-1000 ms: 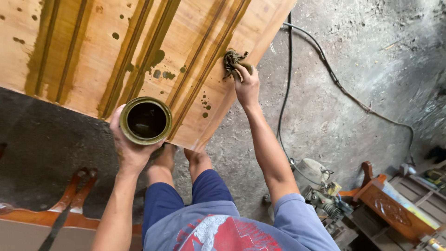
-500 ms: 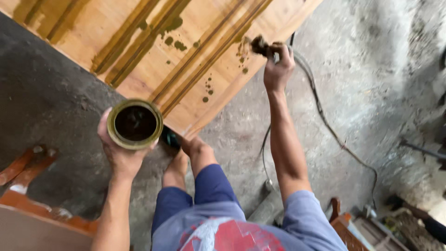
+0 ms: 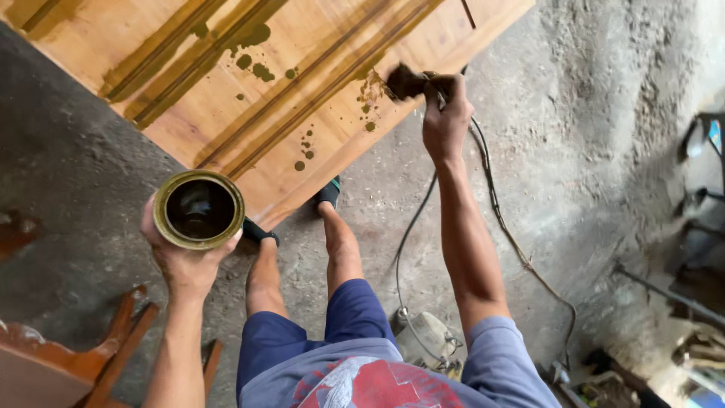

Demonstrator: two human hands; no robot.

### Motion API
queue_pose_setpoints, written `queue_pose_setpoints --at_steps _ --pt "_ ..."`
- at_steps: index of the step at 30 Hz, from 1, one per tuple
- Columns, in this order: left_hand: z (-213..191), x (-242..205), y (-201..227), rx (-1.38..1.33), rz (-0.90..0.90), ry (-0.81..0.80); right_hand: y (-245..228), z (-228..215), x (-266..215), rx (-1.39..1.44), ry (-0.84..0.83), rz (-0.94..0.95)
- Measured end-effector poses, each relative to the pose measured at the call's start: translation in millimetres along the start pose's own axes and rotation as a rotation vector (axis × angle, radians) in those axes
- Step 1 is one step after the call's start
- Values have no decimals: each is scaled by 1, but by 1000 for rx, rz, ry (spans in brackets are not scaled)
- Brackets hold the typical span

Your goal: The person applies a dark wood stain to a large wooden board using a cloth. They repeatedly dip the cloth into a can of stain and wipe it onto the board's surface in vertical strokes, covering the grain and existing darker lines.

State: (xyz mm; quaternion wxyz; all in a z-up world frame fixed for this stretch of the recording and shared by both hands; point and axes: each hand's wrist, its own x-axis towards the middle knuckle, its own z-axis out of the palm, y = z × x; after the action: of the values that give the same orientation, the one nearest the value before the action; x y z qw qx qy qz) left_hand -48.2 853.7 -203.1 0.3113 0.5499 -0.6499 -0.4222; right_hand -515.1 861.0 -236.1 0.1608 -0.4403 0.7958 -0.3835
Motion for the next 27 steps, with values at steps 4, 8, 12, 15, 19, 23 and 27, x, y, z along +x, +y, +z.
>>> queue_pose_setpoints --at_steps 4,8,12,15,19,23,27 --pt "35 8 19 68 49 41 22 -2 13 -57 -62 -165" --pt "58 4 28 -114 -105 39 56 16 6 -59 -136 -78" --pt "75 10 27 32 -61 49 83 50 -5 -246 -235 -284" --pt "80 8 24 53 -31 52 98 63 -16 -370 -220 -321" --pt "80 5 23 76 -19 40 115 71 -7 -372 -212 -365" --pt "80 9 22 39 10 22 115 95 -18 -354 -179 -413" --pt "78 12 30 177 13 23 95 113 -73 -281 -498 -627"
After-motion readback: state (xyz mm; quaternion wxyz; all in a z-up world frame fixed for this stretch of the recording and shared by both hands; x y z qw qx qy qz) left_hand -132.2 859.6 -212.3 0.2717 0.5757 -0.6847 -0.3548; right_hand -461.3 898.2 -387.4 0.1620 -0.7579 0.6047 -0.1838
